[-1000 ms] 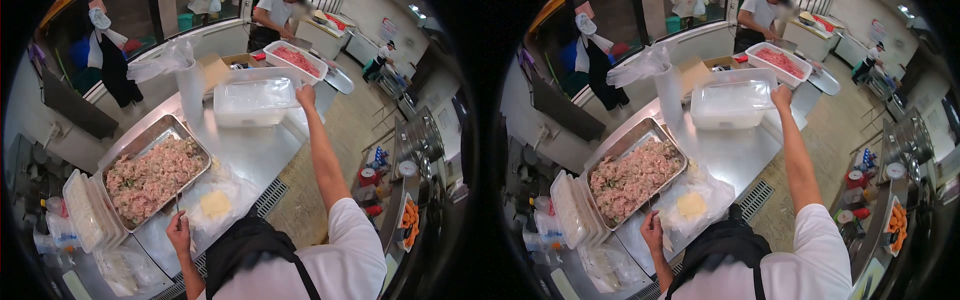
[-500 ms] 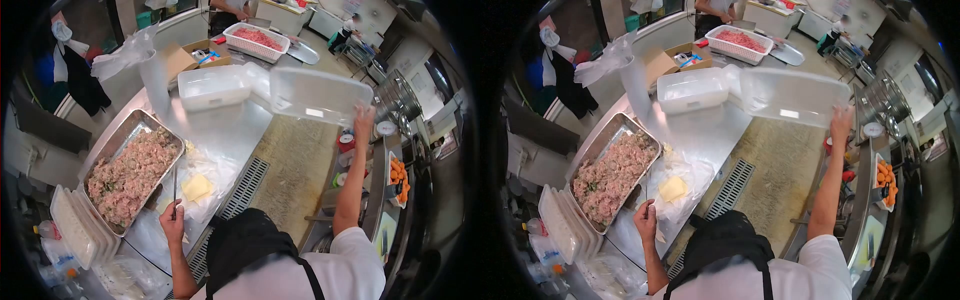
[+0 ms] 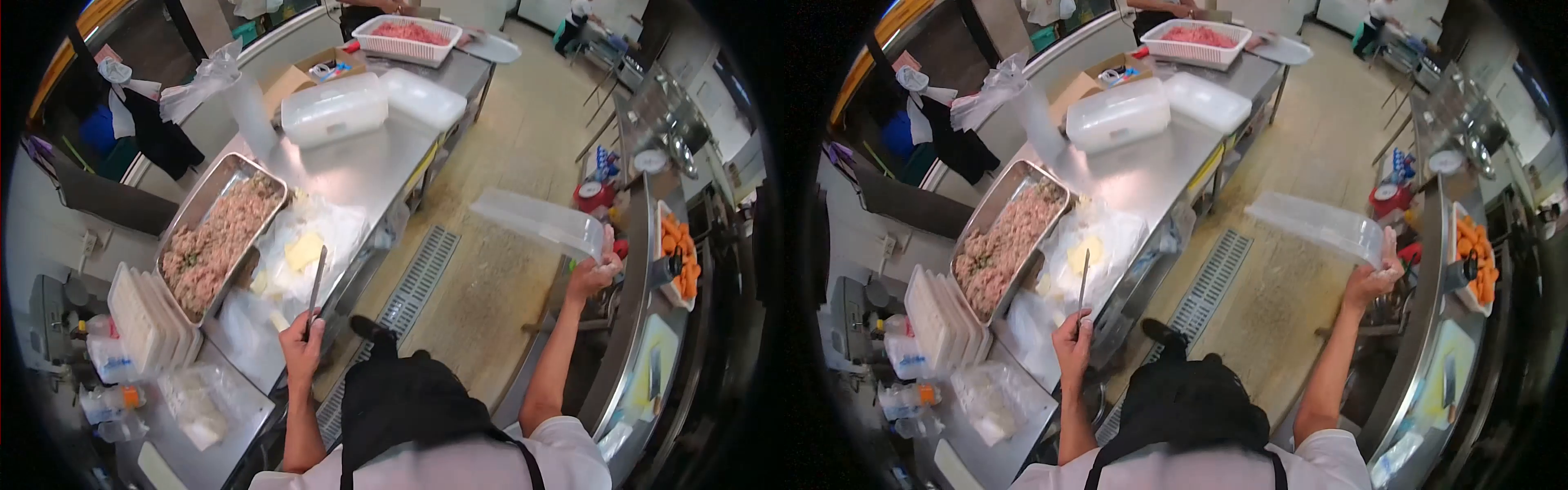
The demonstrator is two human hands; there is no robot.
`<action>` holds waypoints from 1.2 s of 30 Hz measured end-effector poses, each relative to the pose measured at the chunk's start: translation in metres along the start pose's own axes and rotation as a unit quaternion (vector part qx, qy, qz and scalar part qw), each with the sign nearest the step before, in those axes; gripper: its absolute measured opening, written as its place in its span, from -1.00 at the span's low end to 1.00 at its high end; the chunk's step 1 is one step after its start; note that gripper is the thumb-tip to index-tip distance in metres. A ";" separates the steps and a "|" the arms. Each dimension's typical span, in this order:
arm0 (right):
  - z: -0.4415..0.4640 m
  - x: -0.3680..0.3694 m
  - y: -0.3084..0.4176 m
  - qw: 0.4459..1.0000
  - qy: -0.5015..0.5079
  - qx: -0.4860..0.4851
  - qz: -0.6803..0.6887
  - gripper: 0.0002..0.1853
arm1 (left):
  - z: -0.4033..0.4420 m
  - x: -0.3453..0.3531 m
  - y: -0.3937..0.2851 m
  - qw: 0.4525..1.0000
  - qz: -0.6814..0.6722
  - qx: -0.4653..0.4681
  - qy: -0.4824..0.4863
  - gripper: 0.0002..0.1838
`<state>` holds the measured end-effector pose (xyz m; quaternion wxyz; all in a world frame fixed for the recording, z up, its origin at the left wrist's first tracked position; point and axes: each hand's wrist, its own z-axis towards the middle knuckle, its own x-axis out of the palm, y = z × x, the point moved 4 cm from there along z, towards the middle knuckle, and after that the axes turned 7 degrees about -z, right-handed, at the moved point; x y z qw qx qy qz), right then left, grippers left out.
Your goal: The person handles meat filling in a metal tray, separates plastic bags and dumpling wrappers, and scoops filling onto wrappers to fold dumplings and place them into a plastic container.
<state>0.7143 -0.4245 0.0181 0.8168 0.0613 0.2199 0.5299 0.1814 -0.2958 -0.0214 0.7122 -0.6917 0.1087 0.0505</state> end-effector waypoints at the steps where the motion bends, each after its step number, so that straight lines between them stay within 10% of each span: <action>1: -0.009 -0.003 -0.011 1.000 -0.002 -0.007 -0.011 -0.70 | -0.012 0.002 -0.005 1.000 0.025 0.014 0.002 -0.74; 8: -0.008 -0.063 -0.013 0.995 -0.021 0.027 0.093 -0.71 | -0.070 0.012 0.004 0.997 0.059 0.044 0.012 -0.71; 12: -0.002 -0.067 -0.032 0.993 0.012 0.039 -0.107 -0.75 | -0.076 0.020 -0.011 0.997 0.062 0.032 0.020 -0.71; 15: 0.005 -0.081 -0.024 0.983 -0.113 0.039 0.143 -0.80 | -0.082 0.014 -0.021 0.994 0.078 0.067 0.030 -0.71; 20: 0.008 -0.058 -0.033 0.999 -0.017 0.033 0.037 -0.75 | -0.077 0.012 -0.014 0.994 0.075 0.069 0.028 -0.70; 22: 0.021 -0.067 -0.010 0.957 -0.093 0.081 0.264 -0.76 | -0.073 0.008 -0.011 0.996 0.074 0.049 0.028 -0.70; 26: 0.012 -0.019 -0.012 0.999 0.034 -0.014 0.024 -0.62 | -0.049 0.011 0.002 0.998 0.036 0.038 0.035 -0.69; 28: 0.036 -0.015 0.018 0.969 0.024 -0.075 0.233 -0.60 | -0.030 0.005 -0.005 0.997 0.040 0.060 0.029 -0.69; 31: 0.040 -0.006 0.043 0.990 0.056 -0.129 -0.020 -0.55 | -0.005 -0.006 0.005 0.998 0.023 0.059 0.010 -0.69; 36: 0.049 0.028 0.068 0.999 0.002 0.042 -0.017 -0.49 | 0.043 -0.036 0.013 0.999 0.024 0.041 -0.024 -0.73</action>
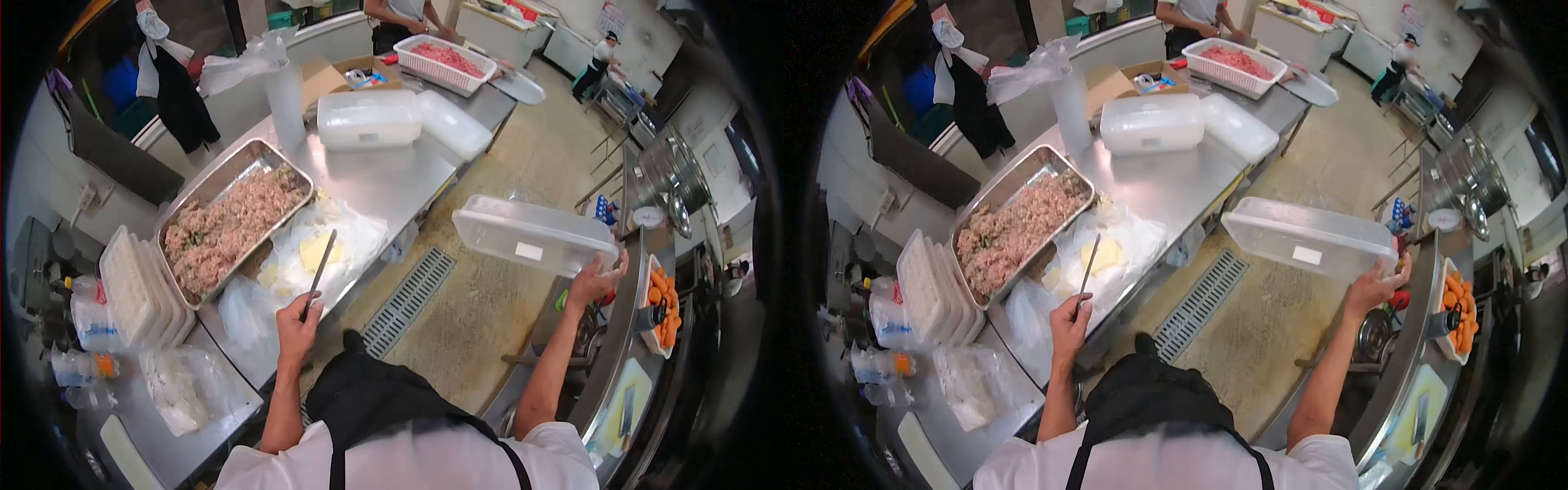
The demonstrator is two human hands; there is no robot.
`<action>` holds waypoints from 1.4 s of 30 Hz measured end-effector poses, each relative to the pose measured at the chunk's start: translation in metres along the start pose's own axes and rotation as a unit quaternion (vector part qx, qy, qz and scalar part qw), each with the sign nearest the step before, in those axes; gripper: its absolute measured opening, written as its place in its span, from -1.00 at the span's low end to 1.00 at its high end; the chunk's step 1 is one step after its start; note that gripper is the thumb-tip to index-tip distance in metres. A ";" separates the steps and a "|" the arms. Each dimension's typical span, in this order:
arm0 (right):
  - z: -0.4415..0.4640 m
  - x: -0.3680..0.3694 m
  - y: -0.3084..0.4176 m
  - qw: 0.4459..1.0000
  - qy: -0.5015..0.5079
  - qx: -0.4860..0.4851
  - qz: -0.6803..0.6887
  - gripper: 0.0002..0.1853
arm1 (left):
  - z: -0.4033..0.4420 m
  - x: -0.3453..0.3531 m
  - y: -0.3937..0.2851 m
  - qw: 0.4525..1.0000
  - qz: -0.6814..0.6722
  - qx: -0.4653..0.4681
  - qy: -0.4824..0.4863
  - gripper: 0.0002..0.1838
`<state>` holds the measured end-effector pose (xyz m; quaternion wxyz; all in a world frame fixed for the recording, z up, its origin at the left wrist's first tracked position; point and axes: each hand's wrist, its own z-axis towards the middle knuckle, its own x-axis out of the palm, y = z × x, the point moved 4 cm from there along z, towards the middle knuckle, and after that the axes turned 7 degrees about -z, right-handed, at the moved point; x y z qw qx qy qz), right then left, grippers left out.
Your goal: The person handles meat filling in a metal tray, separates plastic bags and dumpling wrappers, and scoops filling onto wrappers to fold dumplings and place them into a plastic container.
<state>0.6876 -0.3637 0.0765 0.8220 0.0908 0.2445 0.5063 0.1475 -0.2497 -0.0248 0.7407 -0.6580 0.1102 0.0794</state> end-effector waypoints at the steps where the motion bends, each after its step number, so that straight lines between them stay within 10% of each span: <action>1: -0.003 0.009 0.009 0.999 0.002 0.028 0.032 -0.47 | 0.010 -0.004 0.005 1.000 -0.005 0.008 -0.001 -0.73; 5: -0.068 0.091 -0.028 0.958 0.102 0.228 0.142 -0.40 | 0.042 -0.023 0.021 0.999 -0.025 -0.010 -0.031 -0.76; 8: -0.130 0.131 -0.004 0.790 0.231 0.462 0.330 -0.37 | 0.059 -0.035 0.034 0.998 -0.033 -0.011 -0.046 -0.77; 19: -0.205 0.272 0.073 0.682 0.507 0.430 0.306 -0.36 | 0.104 -0.010 0.041 0.996 -0.030 -0.024 -0.081 -0.74; 29: -0.210 0.376 0.065 0.656 0.513 0.384 0.398 -0.45 | 0.121 0.069 0.014 0.988 -0.047 -0.069 -0.130 -0.74; 31: -0.200 0.360 0.068 0.565 0.516 0.503 0.403 -0.30 | 0.119 0.077 0.015 0.987 -0.027 -0.070 -0.145 -0.75; 35: -0.282 0.359 0.025 0.406 0.505 0.637 0.418 -0.66 | 0.102 0.083 0.017 0.966 -0.061 -0.092 -0.235 -0.74; 42: -0.344 0.290 0.093 0.347 0.715 0.533 0.290 -0.80 | 0.059 0.072 0.032 0.942 -0.034 -0.093 -0.320 -0.74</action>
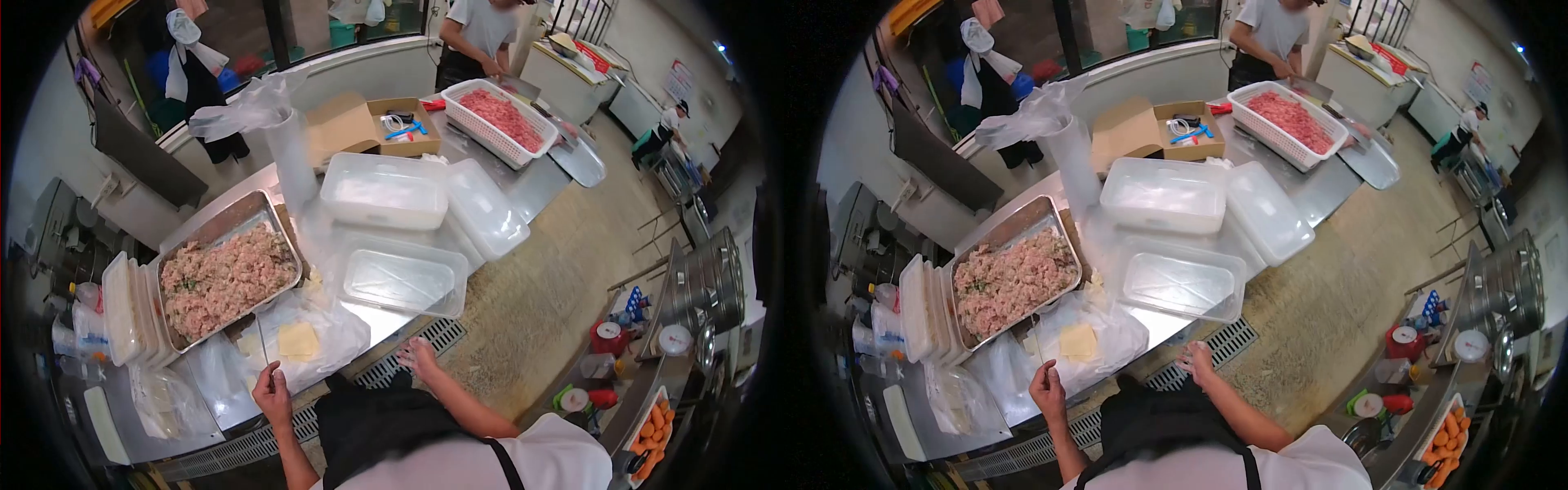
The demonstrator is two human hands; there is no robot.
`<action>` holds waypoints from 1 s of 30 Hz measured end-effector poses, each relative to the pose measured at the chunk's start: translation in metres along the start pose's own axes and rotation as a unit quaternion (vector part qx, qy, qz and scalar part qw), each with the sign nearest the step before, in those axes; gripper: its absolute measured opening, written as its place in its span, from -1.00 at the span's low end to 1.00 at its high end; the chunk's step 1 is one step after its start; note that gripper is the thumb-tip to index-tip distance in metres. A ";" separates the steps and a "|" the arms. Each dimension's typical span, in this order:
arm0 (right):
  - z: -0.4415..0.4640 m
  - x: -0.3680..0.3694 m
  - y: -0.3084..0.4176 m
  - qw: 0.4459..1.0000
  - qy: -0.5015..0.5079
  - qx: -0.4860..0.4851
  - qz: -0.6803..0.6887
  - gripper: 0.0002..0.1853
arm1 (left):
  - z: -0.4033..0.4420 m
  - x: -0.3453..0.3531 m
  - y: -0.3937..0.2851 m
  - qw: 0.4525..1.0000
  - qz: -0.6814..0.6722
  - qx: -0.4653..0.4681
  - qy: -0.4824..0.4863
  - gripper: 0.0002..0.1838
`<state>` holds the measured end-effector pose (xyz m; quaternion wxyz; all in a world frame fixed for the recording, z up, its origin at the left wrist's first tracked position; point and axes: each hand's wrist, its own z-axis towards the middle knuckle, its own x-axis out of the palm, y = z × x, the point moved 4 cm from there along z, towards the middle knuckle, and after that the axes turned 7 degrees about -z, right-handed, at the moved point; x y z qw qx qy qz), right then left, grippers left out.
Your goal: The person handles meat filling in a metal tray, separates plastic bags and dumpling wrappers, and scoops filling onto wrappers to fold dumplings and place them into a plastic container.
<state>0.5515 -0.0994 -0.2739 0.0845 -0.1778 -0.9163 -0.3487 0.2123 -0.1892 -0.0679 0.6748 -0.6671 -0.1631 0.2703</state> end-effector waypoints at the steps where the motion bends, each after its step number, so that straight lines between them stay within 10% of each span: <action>1: 0.007 0.009 -0.001 1.000 0.003 0.000 -0.001 -0.80 | -0.002 -0.005 0.006 1.000 0.000 0.002 -0.003 -0.74; 6: 0.082 0.020 -0.008 0.973 -0.176 0.001 0.149 -0.88 | 0.005 -0.021 0.014 0.998 -0.028 -0.045 -0.024 -0.77; 11: 0.047 0.076 0.041 0.901 -0.304 -0.080 0.298 -0.54 | 0.049 -0.025 0.012 0.999 -0.046 -0.010 0.013 -0.77; 30: 0.023 0.089 0.047 0.800 -0.594 -0.002 0.077 -0.47 | 0.099 -0.034 0.036 0.989 -0.069 -0.047 0.121 -0.75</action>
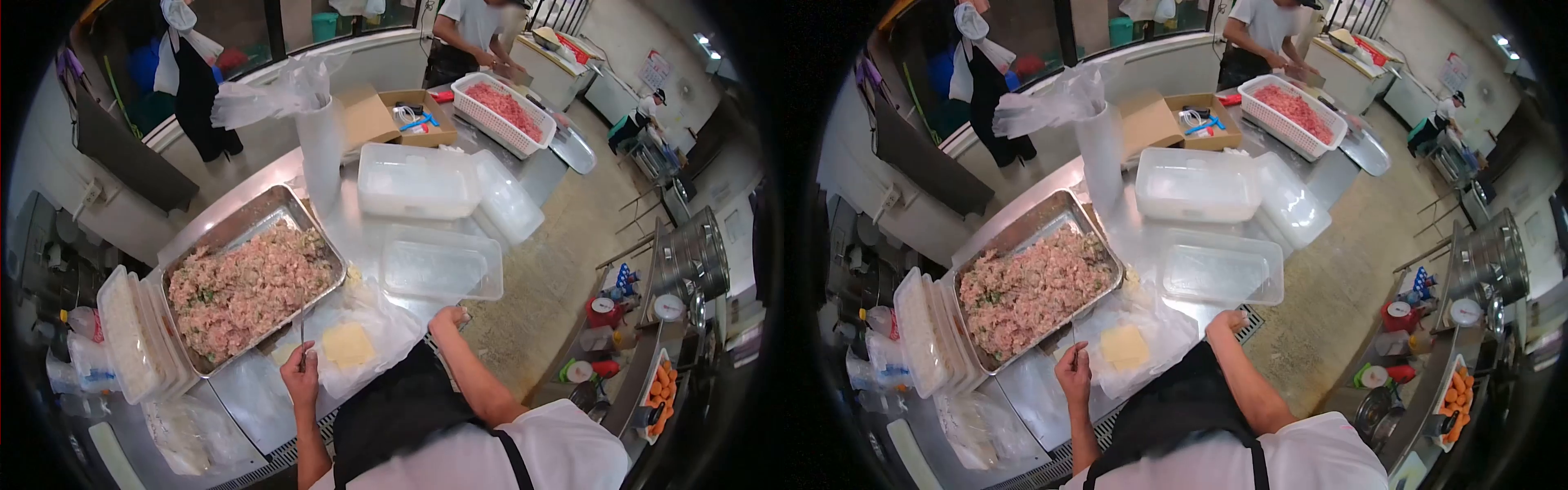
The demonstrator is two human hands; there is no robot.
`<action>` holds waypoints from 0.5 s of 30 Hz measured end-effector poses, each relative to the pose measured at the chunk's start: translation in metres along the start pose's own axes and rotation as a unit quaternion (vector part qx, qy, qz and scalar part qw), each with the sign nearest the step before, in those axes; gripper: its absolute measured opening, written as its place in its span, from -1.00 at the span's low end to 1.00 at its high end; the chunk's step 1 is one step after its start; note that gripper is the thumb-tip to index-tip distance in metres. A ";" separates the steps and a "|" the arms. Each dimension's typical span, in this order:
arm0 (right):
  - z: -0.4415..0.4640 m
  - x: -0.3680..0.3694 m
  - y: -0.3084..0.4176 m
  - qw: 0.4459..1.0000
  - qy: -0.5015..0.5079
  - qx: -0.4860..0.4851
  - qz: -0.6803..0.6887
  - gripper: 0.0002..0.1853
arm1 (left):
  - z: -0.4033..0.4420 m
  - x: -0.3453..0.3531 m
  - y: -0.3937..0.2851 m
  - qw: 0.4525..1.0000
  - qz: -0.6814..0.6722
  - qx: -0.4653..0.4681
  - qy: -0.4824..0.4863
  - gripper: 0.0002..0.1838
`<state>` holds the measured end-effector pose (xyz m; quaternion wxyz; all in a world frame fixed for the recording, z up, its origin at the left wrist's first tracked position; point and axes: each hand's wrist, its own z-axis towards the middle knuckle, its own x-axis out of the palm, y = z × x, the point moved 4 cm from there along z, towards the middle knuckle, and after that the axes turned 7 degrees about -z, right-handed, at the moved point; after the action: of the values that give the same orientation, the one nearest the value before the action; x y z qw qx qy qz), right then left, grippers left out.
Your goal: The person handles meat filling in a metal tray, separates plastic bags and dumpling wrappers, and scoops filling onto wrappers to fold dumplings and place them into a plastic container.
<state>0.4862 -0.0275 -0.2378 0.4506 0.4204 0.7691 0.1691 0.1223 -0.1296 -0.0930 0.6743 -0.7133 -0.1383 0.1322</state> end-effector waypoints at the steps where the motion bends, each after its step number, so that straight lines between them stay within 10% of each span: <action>1: 0.008 0.005 -0.006 1.000 -0.010 -0.008 -0.009 -0.47 | 0.002 0.003 0.005 1.000 -0.010 0.010 0.010 -0.76; 15: 0.001 0.000 0.000 0.998 -0.036 -0.037 -0.035 -0.43 | 0.015 0.015 0.004 0.999 -0.029 0.009 0.042 -0.76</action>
<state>0.4866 -0.0276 -0.2381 0.4990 0.3820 0.7598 0.1664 0.1302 -0.1100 -0.0979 0.6894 -0.7079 -0.1287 0.0838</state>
